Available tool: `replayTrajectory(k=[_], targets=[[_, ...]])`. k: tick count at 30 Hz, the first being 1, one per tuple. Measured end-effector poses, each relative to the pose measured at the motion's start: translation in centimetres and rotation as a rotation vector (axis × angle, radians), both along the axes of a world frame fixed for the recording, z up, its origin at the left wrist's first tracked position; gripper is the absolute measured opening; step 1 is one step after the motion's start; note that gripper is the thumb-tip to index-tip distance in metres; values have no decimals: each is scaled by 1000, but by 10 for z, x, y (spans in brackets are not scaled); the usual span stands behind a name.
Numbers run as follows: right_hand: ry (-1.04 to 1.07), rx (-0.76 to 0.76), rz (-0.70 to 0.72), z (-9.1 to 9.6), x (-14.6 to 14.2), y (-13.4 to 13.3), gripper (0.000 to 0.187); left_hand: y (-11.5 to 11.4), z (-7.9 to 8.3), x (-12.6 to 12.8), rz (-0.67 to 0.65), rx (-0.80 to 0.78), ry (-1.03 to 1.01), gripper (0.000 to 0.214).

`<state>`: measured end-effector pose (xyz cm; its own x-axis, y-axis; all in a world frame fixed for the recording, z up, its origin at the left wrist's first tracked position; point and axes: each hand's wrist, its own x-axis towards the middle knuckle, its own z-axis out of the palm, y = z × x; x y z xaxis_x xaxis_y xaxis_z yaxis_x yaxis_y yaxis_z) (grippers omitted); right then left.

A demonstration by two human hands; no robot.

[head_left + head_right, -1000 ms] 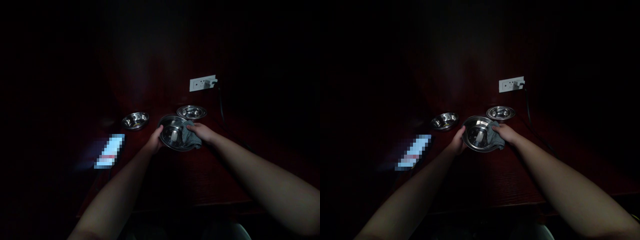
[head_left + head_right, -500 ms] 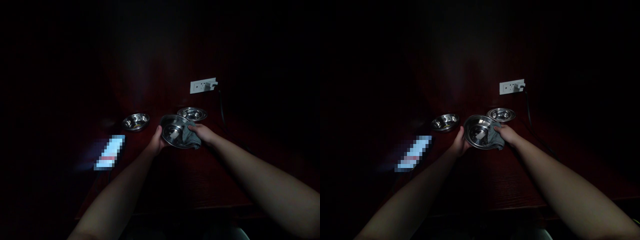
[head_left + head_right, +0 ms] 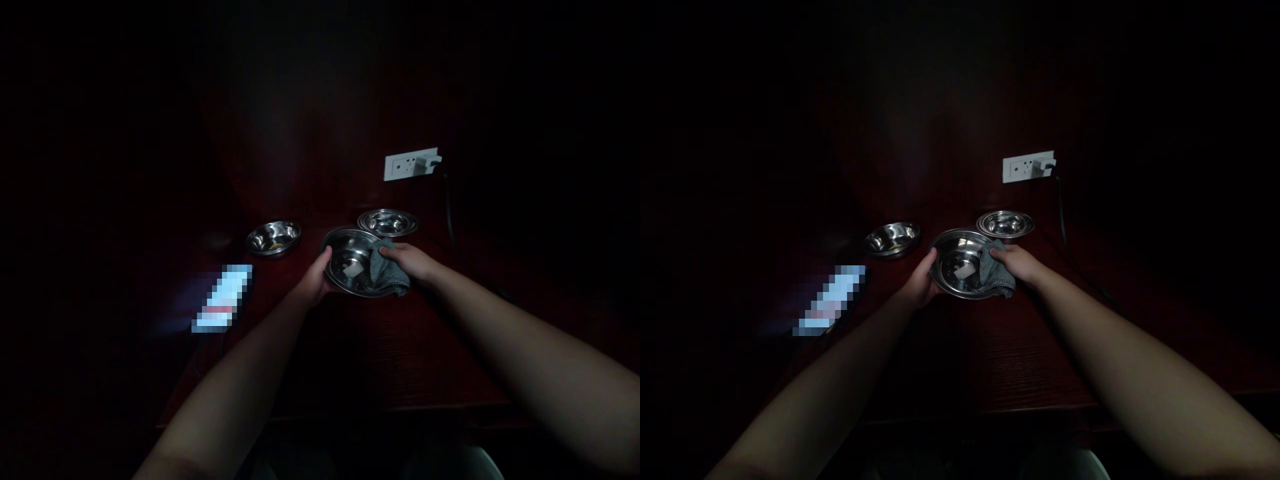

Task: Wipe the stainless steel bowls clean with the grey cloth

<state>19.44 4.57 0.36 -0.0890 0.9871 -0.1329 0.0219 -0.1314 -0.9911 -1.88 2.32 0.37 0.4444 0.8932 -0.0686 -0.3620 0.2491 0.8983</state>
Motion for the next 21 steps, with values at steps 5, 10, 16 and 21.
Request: replayTrajectory(k=[5,10,16,21], targets=[[-12,-8,28,0,3,-1,15,2,-2,-2,-67,-24,51,57],[-58,16,49,-3,5,2,16,7,-8,-3,-96,-23,-13,60],[-105,36,17,-5,4,4,14,12,-14,2,-58,-39,-70,60],[-158,76,32,-5,3,4,13,9,-10,8,21,-14,-130,56]])
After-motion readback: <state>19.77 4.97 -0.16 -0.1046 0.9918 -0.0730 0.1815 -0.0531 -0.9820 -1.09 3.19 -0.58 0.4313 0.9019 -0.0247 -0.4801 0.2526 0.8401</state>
